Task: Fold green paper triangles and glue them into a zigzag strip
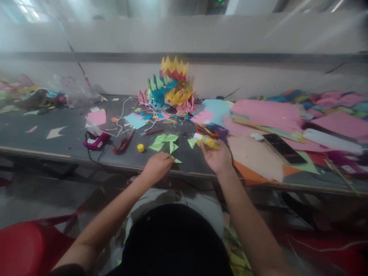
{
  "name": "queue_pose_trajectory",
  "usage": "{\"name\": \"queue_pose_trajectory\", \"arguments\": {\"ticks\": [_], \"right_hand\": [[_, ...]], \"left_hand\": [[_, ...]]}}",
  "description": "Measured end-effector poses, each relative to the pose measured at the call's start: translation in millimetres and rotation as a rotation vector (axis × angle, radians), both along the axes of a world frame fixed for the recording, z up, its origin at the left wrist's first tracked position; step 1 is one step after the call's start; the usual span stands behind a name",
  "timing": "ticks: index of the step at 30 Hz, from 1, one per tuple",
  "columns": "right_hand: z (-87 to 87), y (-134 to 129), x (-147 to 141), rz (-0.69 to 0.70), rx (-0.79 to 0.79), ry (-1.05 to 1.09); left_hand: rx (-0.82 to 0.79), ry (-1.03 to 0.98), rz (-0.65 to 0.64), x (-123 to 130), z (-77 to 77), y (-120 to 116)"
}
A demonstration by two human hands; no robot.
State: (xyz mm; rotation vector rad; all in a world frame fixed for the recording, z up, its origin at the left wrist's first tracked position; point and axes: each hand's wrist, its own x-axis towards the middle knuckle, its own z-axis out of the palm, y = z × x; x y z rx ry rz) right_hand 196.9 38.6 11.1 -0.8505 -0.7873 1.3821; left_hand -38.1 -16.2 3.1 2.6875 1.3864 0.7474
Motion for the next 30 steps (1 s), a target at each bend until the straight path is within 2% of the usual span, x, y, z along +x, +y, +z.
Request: {"name": "queue_pose_trajectory", "arguments": {"ticks": [4,7,9,12,15,19,24,26,30], "right_hand": [[-6.6,-0.3,0.5,0.004,-0.008,-0.025],[-14.0,-2.1,-0.3,0.008,-0.013,-0.119],[-16.9,-3.1,-2.0,-0.004,0.008,-0.175],[-18.4,-3.2,-6.3,-0.017,0.062,-0.186],[-21.6,-1.4,-10.2,-0.037,0.115,-0.240],[-29.6,0.5,-8.9,-0.049,0.171,-0.578],[-28.3,-2.1,-3.3,-0.160,0.198,-1.073],[-25.6,-1.8,-2.6,-0.172,0.174,-1.145],[-23.8,-5.1,1.1,-0.154,0.175,-1.099]], "left_hand": [[-0.052,0.030,0.023,-0.3,-12.0,-7.5],[-0.110,-0.098,0.038,-0.5,-7.6,-8.7],[-0.137,-0.189,0.101,-0.8,-1.0,-4.6],[-0.150,-0.253,0.264,-0.6,6.8,10.7],[-0.185,-0.257,0.364,3.0,8.1,33.2],[-0.300,-0.241,0.437,11.8,5.4,59.4],[-0.454,-0.277,0.409,16.2,8.2,68.3],[-0.442,-0.347,0.388,14.7,10.5,66.3],[-0.523,-0.591,0.298,11.7,12.6,59.8]]}}
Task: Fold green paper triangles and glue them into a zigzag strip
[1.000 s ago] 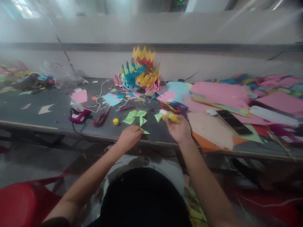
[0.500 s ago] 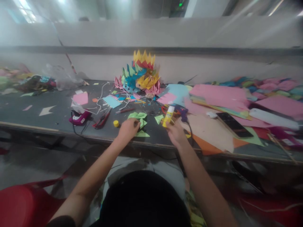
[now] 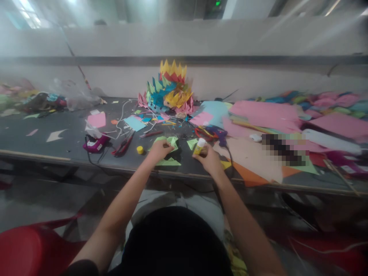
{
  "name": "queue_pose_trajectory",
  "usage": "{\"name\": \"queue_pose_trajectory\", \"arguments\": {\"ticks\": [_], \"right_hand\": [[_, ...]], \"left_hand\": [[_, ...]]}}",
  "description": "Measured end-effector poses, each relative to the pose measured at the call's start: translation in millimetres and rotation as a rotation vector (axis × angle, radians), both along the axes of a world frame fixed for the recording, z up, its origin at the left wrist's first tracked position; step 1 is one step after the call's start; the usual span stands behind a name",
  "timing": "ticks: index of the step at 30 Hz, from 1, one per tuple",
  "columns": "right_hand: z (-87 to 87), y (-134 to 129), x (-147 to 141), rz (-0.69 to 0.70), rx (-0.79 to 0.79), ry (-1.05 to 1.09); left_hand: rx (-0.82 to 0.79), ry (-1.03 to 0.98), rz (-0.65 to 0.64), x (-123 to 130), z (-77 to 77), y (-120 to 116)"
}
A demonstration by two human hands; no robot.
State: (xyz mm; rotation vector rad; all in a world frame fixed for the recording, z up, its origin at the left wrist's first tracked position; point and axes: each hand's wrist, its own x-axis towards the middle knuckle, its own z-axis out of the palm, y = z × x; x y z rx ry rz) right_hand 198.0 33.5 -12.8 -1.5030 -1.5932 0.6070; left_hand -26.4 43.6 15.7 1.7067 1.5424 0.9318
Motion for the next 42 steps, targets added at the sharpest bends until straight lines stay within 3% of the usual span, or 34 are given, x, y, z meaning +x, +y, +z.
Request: {"name": "queue_pose_trajectory", "arguments": {"ticks": [6,9,12,16,22,26,30,33,36,42], "right_hand": [[13.4,-57.4,1.0,-0.130,0.178,0.100],[26.3,-85.3,-17.2,0.097,0.157,0.272],[33.6,-91.3,-39.4,0.179,0.133,0.305],[30.5,-80.7,-53.0,0.184,0.049,0.406],[18.0,-72.3,-51.6,0.105,0.000,0.597],[14.4,-72.2,-47.5,0.138,-0.044,0.596],[16.1,-65.3,-29.0,0.102,-0.040,0.430],[22.3,-52.5,-10.9,0.238,-0.147,0.173],[30.1,-37.9,-0.6,0.391,-0.229,-0.062],[37.2,-22.5,-6.4,0.527,-0.300,-0.281]], "left_hand": [[0.000,-0.584,0.025,12.2,6.8,-29.0],[-0.033,-0.723,-0.028,26.6,9.5,-53.6],[-0.075,-0.755,-0.069,38.1,7.9,-72.7],[-0.024,-0.623,-0.093,40.3,5.2,-78.6],[0.038,-0.426,-0.103,33.7,2.9,-72.7],[0.158,-0.126,-0.102,25.7,0.3,-70.3],[0.310,0.218,-0.209,7.4,-3.7,-59.2],[0.349,0.378,-0.304,-7.2,-8.7,-49.9],[0.340,0.421,-0.313,-14.9,-14.6,-46.6],[0.432,0.359,-0.189,-11.6,-25.9,-50.9]]}}
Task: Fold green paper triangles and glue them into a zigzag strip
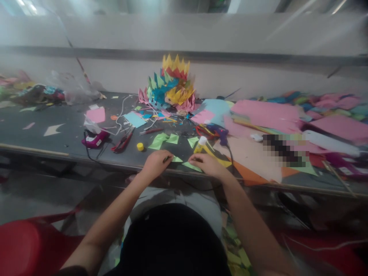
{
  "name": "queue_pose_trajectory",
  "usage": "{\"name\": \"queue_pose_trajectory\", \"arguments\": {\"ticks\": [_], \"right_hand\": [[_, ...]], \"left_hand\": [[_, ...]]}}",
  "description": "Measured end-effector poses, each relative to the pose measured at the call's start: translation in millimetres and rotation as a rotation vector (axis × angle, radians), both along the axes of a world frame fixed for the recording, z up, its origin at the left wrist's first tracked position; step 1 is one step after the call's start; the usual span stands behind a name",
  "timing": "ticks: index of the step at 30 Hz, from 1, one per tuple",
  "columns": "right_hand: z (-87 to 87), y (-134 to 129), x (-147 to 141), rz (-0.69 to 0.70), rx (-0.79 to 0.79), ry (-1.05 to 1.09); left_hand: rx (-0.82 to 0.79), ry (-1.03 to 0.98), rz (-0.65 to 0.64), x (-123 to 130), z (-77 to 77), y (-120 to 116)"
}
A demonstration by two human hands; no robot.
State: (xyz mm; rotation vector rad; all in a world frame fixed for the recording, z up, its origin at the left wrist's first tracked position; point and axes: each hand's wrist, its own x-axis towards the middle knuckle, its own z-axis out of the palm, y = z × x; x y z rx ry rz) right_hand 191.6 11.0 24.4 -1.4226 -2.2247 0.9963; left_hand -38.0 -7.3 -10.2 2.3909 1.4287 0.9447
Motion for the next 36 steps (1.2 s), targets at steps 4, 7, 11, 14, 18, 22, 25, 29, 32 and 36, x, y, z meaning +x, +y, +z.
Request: {"name": "queue_pose_trajectory", "arguments": {"ticks": [4,7,11,14,18,22,25,29,32,36], "right_hand": [[-3.3,3.7,-6.4,0.017,-0.008,-0.042],[-7.2,6.4,-9.7,0.016,0.008,-0.053],[-10.5,8.2,-13.3,0.012,0.056,-0.099],[-11.6,8.2,-14.8,0.024,0.084,-0.119],[-12.9,8.5,-16.9,0.004,0.097,-0.144],[-11.9,9.4,-20.4,-0.006,0.105,-0.174],[-8.8,9.1,-20.8,0.006,0.109,-0.199],[-3.8,6.5,-18.2,0.014,0.106,-0.231],[-2.1,4.5,-17.0,0.022,0.105,-0.237],[-2.6,4.6,-17.9,0.021,0.098,-0.226]], "left_hand": [[0.096,0.002,0.014,3.0,-5.5,-0.1],[0.154,0.039,0.013,4.8,-8.1,0.1],[0.207,0.097,0.024,7.4,-11.1,-0.1],[0.226,0.122,0.049,8.8,-12.6,-0.2],[0.243,0.120,0.045,9.7,-13.8,-0.7],[0.251,0.110,0.015,9.8,-14.7,-1.2],[0.262,0.098,0.002,9.6,-14.4,-1.5],[0.303,0.049,0.019,10.0,-13.4,-2.6],[0.323,0.021,0.028,10.7,-13.7,-3.2],[0.331,0.027,0.026,11.1,-15.5,-3.1]]}}
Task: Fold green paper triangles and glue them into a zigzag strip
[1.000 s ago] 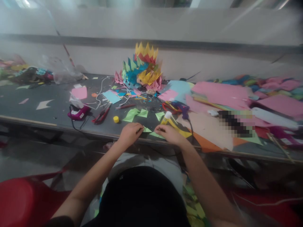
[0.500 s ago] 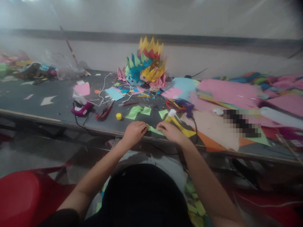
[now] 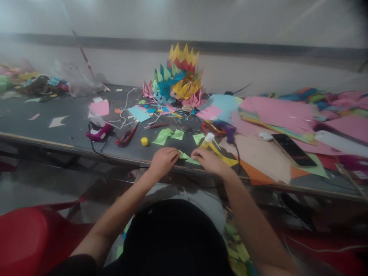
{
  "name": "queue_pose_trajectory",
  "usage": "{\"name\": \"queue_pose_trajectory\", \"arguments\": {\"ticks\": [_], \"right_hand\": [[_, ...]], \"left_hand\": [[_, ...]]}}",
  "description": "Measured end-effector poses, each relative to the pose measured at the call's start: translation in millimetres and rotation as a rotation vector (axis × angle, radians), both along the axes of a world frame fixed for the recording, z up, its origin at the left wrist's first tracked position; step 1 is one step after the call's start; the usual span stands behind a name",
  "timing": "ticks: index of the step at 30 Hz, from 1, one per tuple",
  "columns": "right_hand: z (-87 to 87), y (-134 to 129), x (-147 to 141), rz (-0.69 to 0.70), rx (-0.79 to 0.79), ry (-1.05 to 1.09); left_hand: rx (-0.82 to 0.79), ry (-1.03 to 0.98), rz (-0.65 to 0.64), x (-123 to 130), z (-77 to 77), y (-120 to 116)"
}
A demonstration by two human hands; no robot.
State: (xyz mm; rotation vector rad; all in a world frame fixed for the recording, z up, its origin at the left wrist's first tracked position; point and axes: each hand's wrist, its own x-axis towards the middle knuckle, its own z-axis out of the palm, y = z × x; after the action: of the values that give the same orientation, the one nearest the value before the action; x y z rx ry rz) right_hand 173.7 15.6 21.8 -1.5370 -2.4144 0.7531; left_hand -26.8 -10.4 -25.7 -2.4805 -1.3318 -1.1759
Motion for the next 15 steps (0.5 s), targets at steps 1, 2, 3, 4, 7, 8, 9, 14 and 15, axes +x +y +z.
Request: {"name": "queue_pose_trajectory", "arguments": {"ticks": [1,2,3,4,7,8,9,14,15], "right_hand": [[-0.2,0.4,-0.5,0.000,-0.002,0.002],[-0.4,0.9,-0.9,-0.001,-0.004,0.002],[-0.6,1.3,-1.3,-0.002,-0.005,0.002],[-0.6,1.6,-1.5,-0.002,-0.006,0.000],[-0.7,1.9,-1.4,0.005,-0.001,0.001],[-0.7,1.8,-1.2,0.009,0.001,0.002],[-0.7,1.7,-0.9,0.010,0.002,0.005],[-0.8,1.6,-0.6,-0.004,0.001,0.019],[-0.7,1.7,-1.2,-0.005,0.003,0.020]], "left_hand": [[0.004,0.005,-0.003,-0.1,-0.4,0.1],[0.007,0.011,-0.007,-0.2,-0.6,0.1],[0.011,0.018,-0.010,-0.3,-0.7,0.2],[0.012,0.025,-0.010,-0.5,-0.7,0.2],[0.014,0.032,0.009,-1.0,-0.3,0.3],[0.013,0.029,0.019,-1.0,-0.2,0.3],[0.011,0.027,0.025,-1.0,-0.2,0.4],[-0.007,0.053,0.002,-1.1,-2.2,0.7],[-0.012,0.059,-0.004,-1.3,-2.6,0.6]]}}
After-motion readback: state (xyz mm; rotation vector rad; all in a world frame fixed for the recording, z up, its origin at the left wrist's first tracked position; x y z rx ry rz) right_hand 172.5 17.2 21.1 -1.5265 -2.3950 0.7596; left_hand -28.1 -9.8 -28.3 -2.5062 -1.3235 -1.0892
